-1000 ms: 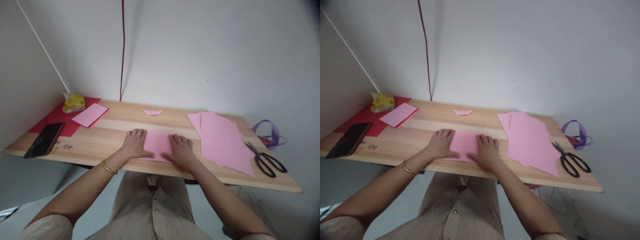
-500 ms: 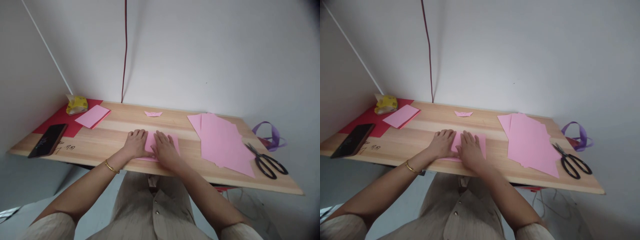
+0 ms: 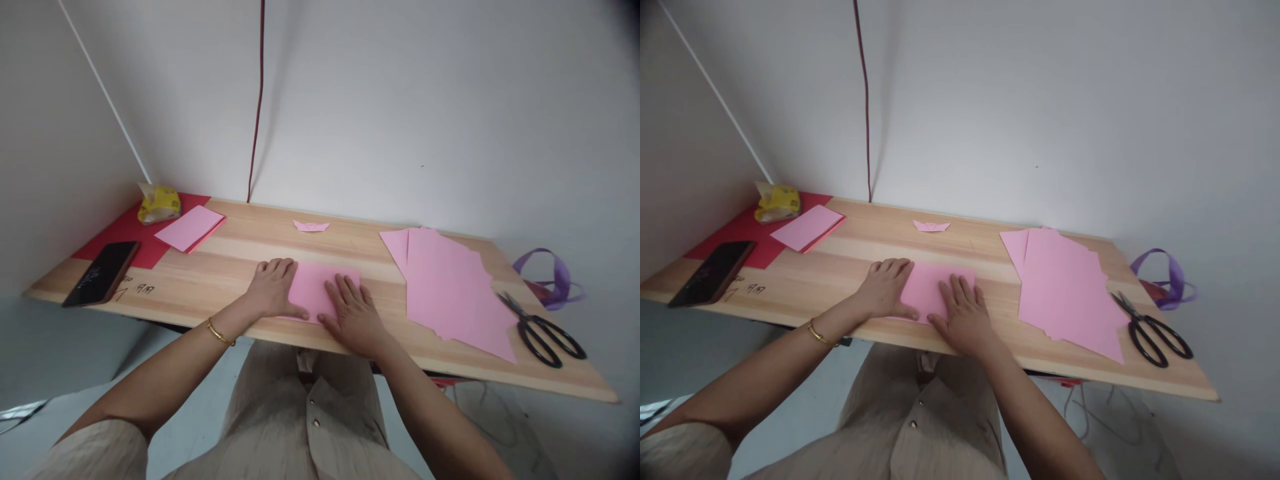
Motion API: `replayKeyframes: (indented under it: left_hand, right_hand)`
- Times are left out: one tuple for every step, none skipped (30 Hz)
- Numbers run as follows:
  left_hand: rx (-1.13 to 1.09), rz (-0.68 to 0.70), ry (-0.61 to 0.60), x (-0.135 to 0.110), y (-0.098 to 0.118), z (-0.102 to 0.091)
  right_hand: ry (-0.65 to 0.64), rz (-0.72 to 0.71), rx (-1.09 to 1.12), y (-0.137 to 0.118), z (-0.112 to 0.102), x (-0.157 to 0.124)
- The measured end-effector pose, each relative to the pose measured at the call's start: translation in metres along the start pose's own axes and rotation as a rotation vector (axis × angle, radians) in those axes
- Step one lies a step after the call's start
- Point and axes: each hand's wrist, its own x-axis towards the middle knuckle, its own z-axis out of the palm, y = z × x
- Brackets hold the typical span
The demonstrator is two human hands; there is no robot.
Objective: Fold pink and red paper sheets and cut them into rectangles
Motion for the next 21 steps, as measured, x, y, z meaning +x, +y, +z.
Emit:
replayKeyframes:
  left_hand:
    - [0.001, -0.005, -0.007, 0.0, -0.001, 0.0]
    - [0.003, -0.011, -0.018, -0.001, -0.002, 0.0]
    - [0.004, -0.018, -0.034, -0.001, -0.003, 0.001]
    - [0.005, -0.025, -0.055, -0.002, -0.004, 0.0]
    - [0.004, -0.031, -0.08, -0.002, -0.005, 0.0]
    - [0.003, -0.037, -0.103, -0.002, -0.006, 0.0]
    - [0.001, -0.041, -0.123, -0.003, -0.007, 0.0]
    - [-0.001, -0.043, -0.139, -0.003, -0.008, 0.0]
    - [-0.002, -0.043, -0.149, -0.003, -0.009, 0.001]
    - [-0.003, -0.043, -0.154, -0.003, -0.01, 0.001]
    - [-0.004, -0.042, -0.158, -0.003, -0.011, 0.002]
    - [-0.004, -0.042, -0.162, -0.002, -0.012, 0.003]
    - [-0.004, -0.041, -0.167, -0.002, -0.013, 0.003]
    - [-0.004, -0.041, -0.172, -0.002, -0.013, 0.004]
    - [-0.005, -0.04, -0.177, -0.002, -0.014, 0.004]
    - [-0.006, -0.039, -0.184, -0.002, -0.014, 0.004]
    - [-0.007, -0.04, -0.19, -0.002, -0.014, 0.004]
    - [-0.009, -0.04, -0.197, -0.002, -0.014, 0.003]
    - [-0.011, -0.041, -0.201, -0.002, -0.013, 0.003]
    - [-0.014, -0.042, -0.207, -0.002, -0.013, 0.002]
    - [-0.015, -0.043, -0.213, -0.002, -0.013, 0.001]
  right_hand:
    - [-0.006, 0.004, 0.0, 0.0, 0.0, 0.0]
    - [-0.012, 0.007, -0.001, -0.001, 0.0, 0.0]
    - [-0.018, 0.013, -0.003, -0.001, -0.001, 0.0]
    - [-0.023, 0.021, -0.005, -0.002, -0.002, 0.0]
    - [-0.028, 0.03, -0.007, -0.002, -0.003, 0.0]
    - [-0.031, 0.039, -0.007, -0.002, -0.003, 0.0]
    - [-0.034, 0.048, -0.006, -0.003, -0.004, 0.0]
    - [-0.037, 0.055, -0.003, -0.003, -0.004, 0.0]
    - [-0.04, 0.059, 0.0, -0.003, -0.005, -0.001]
    - [-0.041, 0.061, 0.003, -0.003, -0.005, -0.001]
    - [-0.041, 0.061, 0.006, -0.003, -0.005, -0.001]
    - [-0.04, 0.061, 0.008, -0.003, -0.005, -0.001]
    - [-0.04, 0.061, 0.009, -0.003, -0.005, -0.001]
    - [-0.041, 0.062, 0.01, -0.003, -0.006, -0.001]
    - [-0.046, 0.063, 0.011, -0.003, -0.006, -0.001]
    - [-0.054, 0.065, 0.013, -0.003, -0.007, -0.001]
    - [-0.065, 0.069, 0.015, -0.004, -0.008, -0.001]
    - [-0.075, 0.073, 0.017, -0.004, -0.009, -0.001]
    - [-0.084, 0.075, 0.018, -0.004, -0.009, 0.0]
    - [-0.089, 0.076, 0.018, -0.004, -0.01, 0.0]
    - [-0.094, 0.077, 0.018, -0.004, -0.01, 0.0]
